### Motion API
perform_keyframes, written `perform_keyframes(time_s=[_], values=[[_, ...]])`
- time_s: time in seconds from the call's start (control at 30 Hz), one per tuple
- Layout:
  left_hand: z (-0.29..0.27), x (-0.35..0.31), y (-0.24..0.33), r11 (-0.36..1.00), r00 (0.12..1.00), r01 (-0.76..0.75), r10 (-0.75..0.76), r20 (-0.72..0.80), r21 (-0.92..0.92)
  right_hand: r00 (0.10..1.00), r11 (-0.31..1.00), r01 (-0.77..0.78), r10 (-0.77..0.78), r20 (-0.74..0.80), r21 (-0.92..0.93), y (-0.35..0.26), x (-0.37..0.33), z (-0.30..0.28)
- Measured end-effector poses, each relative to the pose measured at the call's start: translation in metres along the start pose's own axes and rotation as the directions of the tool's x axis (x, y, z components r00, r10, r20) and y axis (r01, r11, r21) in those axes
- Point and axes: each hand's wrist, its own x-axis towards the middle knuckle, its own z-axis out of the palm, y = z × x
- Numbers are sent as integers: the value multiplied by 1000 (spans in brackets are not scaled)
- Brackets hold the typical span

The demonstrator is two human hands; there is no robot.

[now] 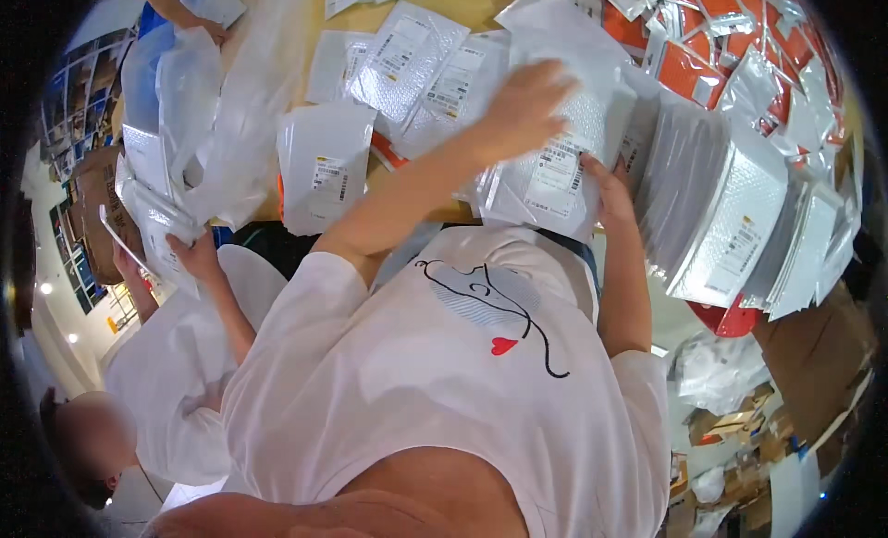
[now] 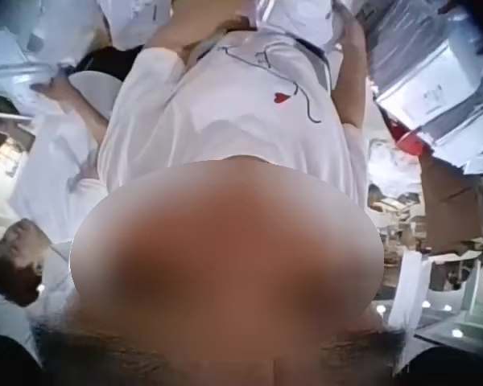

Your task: The recorder is sorting and stacking white padded envelopes on a work table.

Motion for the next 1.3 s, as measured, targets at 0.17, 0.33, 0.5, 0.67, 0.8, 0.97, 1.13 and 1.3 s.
perform_keyframes(time_s=[0.17,0.33,0.5,0.67,0.8,0.97,1.13,1.3], values=[[-21,-92,-138,709,765,626,-639,-78,326,999,998,-35,37,-26,61,5,8,-2],[-23,-124,-161,592,631,703,-775,38,394,1000,999,1,0,-20,33,-6,-3,13],[-71,-92,-122,796,839,542,-527,-131,271,999,1000,-10,11,-39,18,3,9,3],[-104,-64,-41,938,994,21,18,-109,347,997,987,-28,15,-82,-157,0,9,-1],[-81,-55,-32,971,975,-200,184,123,133,996,996,-85,85,-35,7,0,15,-5],[-44,-33,-37,948,939,-310,294,180,65,987,984,-143,150,-60,109,-6,11,3],[-18,-20,-53,948,938,-298,269,220,113,987,982,-159,158,22,104,-7,11,1],[-8,-34,-59,982,994,-63,46,98,175,996,996,-84,83,35,25,-9,7,5]])
